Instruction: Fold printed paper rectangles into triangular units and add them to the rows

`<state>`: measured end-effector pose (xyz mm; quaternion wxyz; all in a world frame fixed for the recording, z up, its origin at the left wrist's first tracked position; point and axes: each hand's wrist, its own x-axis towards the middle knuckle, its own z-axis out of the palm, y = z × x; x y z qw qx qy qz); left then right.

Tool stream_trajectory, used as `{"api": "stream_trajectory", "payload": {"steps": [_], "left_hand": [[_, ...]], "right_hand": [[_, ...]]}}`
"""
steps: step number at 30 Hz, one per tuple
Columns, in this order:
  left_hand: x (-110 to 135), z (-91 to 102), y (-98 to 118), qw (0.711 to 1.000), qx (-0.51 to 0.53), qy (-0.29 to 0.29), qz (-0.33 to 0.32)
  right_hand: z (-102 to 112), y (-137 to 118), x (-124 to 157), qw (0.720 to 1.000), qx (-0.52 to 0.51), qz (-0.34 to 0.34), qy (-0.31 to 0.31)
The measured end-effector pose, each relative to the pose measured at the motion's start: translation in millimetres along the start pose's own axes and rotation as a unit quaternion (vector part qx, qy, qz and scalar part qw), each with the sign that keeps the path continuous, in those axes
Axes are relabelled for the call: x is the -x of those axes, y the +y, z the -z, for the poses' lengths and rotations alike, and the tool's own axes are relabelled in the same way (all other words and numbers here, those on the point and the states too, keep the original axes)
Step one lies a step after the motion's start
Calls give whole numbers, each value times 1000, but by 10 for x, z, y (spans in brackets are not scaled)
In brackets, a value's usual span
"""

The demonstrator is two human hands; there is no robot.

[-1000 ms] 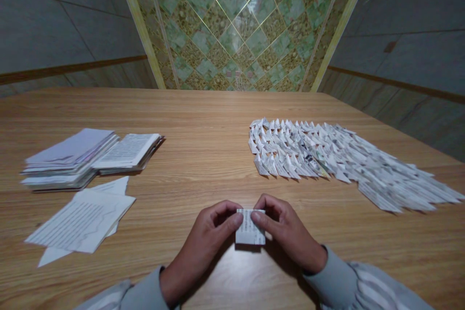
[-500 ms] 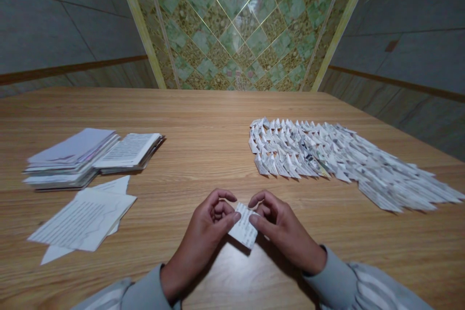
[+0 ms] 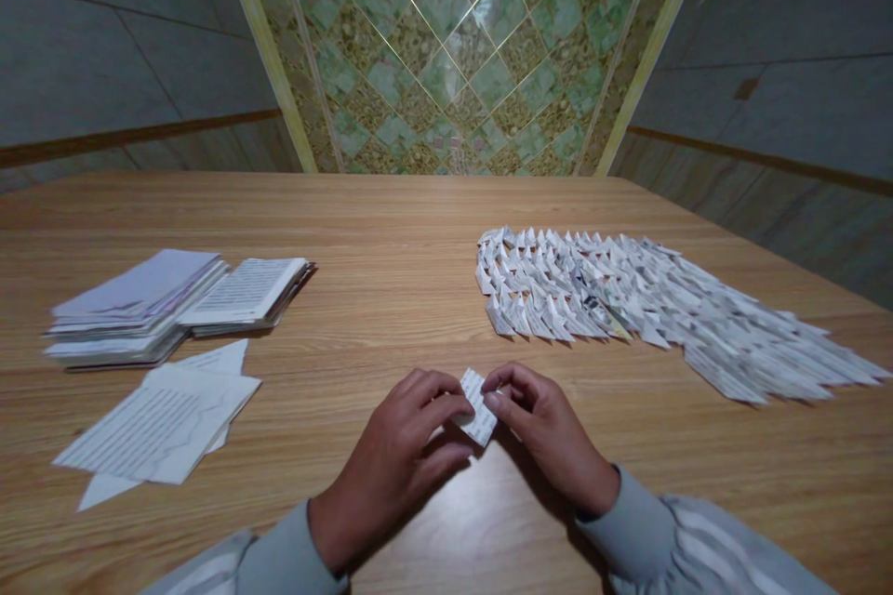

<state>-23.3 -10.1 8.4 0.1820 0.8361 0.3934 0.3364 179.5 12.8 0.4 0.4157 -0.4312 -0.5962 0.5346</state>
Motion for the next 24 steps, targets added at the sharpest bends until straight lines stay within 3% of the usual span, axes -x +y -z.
{"api": "stream_trajectory", "payload": {"steps": [4,8,12,16,19,24], "left_hand": [[20,-49,-27,996,-70,-54,-15],[42,-97,-54,990,-121,-74,-21],[34,-118,-55,985,-148,-82,-37],[30,-123,-48,987,-141,-72,-40],[44,-135,-46,989,-128,-58,-33],[58,-158,-52,994,-102,-36,0]], "right_hand": [[3,-38,11,991,132,11,1],[7,-46,29,954,297,38,-8],[36,-56,56,917,394,55,-18],[80,-96,66,906,409,109,-25],[91,-120,64,914,369,152,-78],[75,-142,54,912,377,125,-98]]}}
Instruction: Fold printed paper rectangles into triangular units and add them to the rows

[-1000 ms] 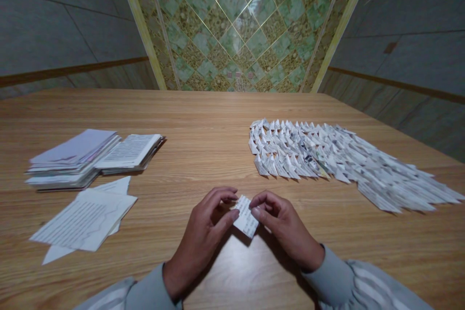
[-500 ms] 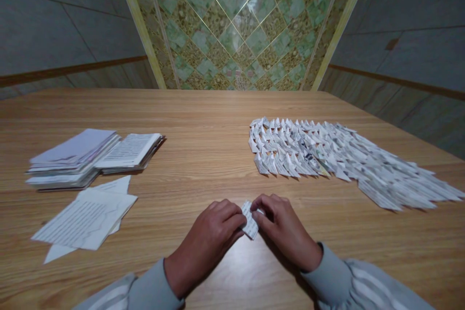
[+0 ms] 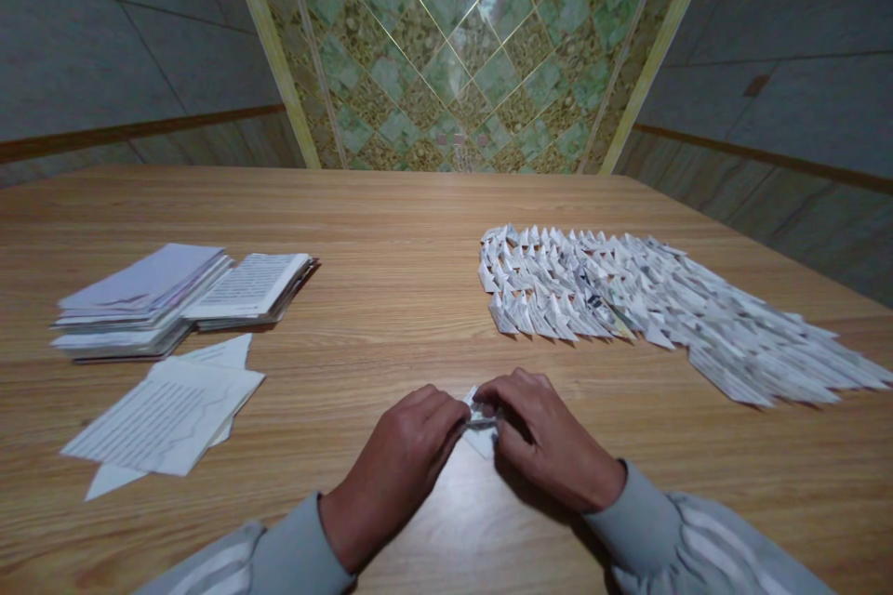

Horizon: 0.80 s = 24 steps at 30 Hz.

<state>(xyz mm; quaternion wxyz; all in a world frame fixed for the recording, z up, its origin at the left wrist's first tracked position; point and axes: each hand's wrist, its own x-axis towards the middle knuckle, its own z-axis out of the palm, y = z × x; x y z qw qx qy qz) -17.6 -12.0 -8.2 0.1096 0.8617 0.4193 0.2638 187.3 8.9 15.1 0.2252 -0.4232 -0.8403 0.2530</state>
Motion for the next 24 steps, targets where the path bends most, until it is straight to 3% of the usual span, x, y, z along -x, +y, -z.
{"api": "stream_trajectory", "payload": {"steps": [12,24], "left_hand": [[-9,18,36,998,39,7,53],[-38,92,-1,995,-32,-27,94]], "right_hand": [[-30,234,-45,1000,21,3,-4],[37,252,-50,1000,21,-8,-10]]}}
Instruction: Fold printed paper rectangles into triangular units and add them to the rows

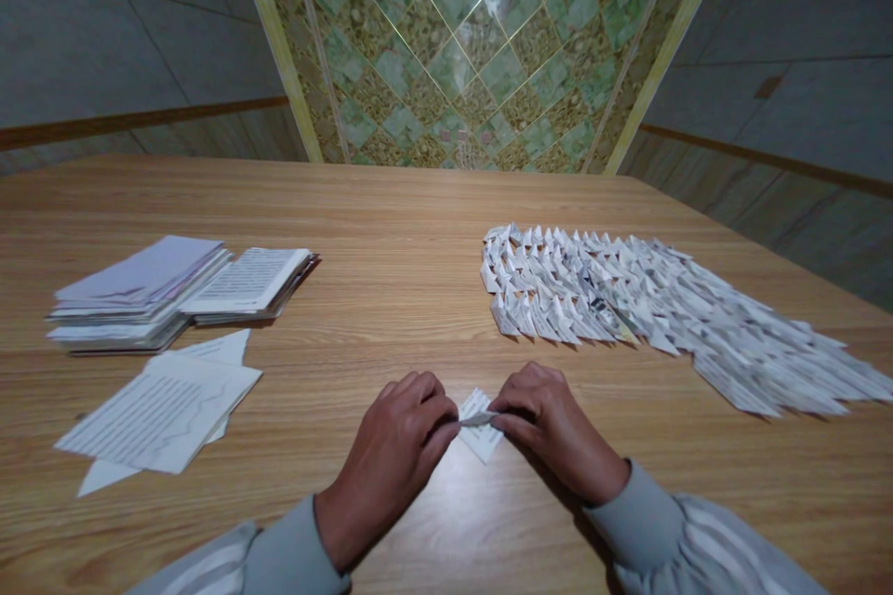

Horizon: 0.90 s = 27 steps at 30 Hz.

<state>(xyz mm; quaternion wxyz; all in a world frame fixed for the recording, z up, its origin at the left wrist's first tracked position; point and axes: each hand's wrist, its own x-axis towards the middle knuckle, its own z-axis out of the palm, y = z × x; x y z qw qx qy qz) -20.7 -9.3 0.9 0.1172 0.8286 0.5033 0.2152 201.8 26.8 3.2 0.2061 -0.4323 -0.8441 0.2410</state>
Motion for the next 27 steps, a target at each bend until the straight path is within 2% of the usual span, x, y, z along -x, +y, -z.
{"api": "stream_trajectory", "payload": {"steps": [8,12,18,27], "left_hand": [[13,0,43,999,7,-14,49],[2,-22,40,999,-6,-7,50],[-33,-32,68,998,-26,0,61],[-57,-63,76,997,-50,9,65]], "right_hand": [[72,-76,-6,998,-10,-61,2],[60,-68,4,999,-8,-53,0],[-20,-36,0,996,39,-80,13],[-35,-171,4,989,109,-100,31]]}}
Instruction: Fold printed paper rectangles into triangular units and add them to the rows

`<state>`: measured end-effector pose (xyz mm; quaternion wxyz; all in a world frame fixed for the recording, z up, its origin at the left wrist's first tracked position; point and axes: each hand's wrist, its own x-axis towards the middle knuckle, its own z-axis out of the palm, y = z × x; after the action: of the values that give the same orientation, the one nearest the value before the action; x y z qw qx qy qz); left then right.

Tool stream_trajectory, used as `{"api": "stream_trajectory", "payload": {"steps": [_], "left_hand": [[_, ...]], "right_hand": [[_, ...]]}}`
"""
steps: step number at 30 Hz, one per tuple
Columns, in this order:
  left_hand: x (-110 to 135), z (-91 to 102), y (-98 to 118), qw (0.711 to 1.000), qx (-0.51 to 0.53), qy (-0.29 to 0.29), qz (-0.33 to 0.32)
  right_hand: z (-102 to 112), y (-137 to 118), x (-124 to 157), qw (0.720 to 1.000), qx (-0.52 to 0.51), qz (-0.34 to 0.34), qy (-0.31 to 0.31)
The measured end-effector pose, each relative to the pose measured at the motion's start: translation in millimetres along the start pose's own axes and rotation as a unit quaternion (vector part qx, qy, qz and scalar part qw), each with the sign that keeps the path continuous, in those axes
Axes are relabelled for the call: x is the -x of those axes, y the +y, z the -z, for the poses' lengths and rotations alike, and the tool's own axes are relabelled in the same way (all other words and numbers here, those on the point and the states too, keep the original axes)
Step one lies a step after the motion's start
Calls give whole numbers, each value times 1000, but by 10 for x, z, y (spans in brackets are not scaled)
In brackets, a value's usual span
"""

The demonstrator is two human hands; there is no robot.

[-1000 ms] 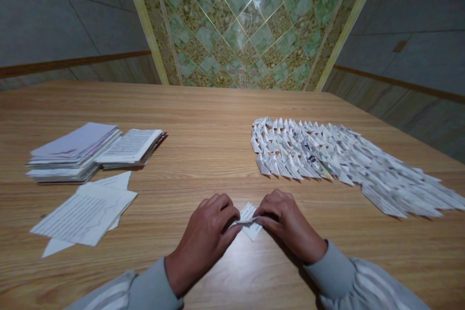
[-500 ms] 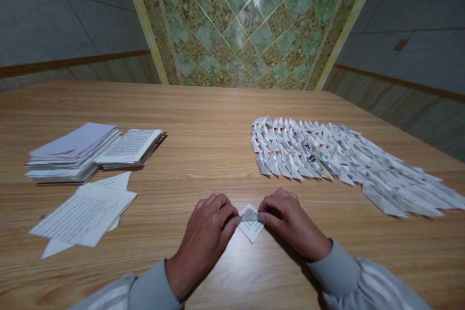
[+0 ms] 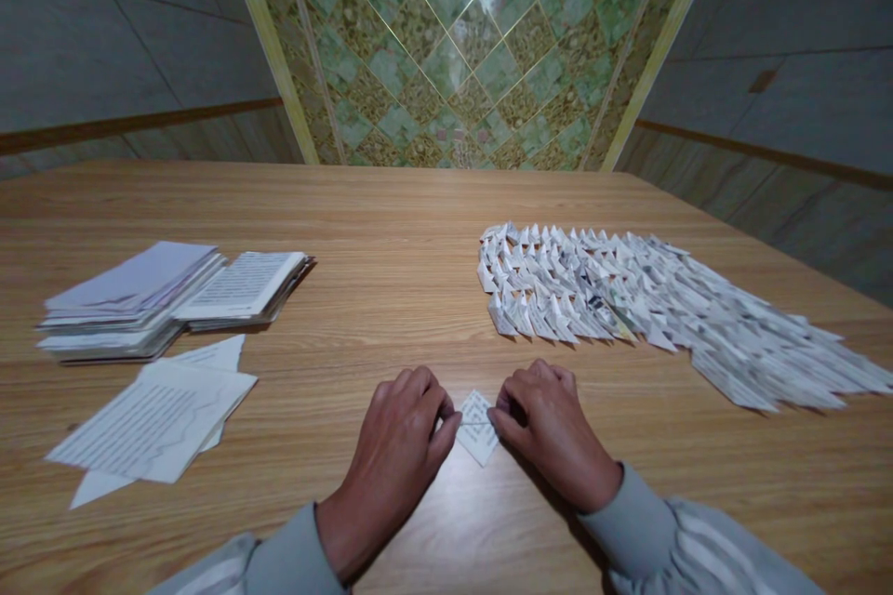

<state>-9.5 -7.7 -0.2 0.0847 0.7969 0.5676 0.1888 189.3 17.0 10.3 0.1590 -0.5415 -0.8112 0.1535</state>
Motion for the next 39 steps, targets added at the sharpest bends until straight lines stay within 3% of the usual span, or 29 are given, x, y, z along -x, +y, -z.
{"api": "stream_trajectory", "payload": {"steps": [16,21,28,39], "left_hand": [[-10,-7,15,1000,-21,14,13],[-15,-14,23,1000,-12,9,-18],[1,-42,17,1000,-3,7,-6],[-72,-45,29,996,87,10,20]], "right_hand": [[-29,68,10,999,29,-2,19],[-12,119,-2,1000,-12,-5,-3],[26,110,0,1000,-10,-4,-19],[22,62,33,1000,-27,5,-5]]}}
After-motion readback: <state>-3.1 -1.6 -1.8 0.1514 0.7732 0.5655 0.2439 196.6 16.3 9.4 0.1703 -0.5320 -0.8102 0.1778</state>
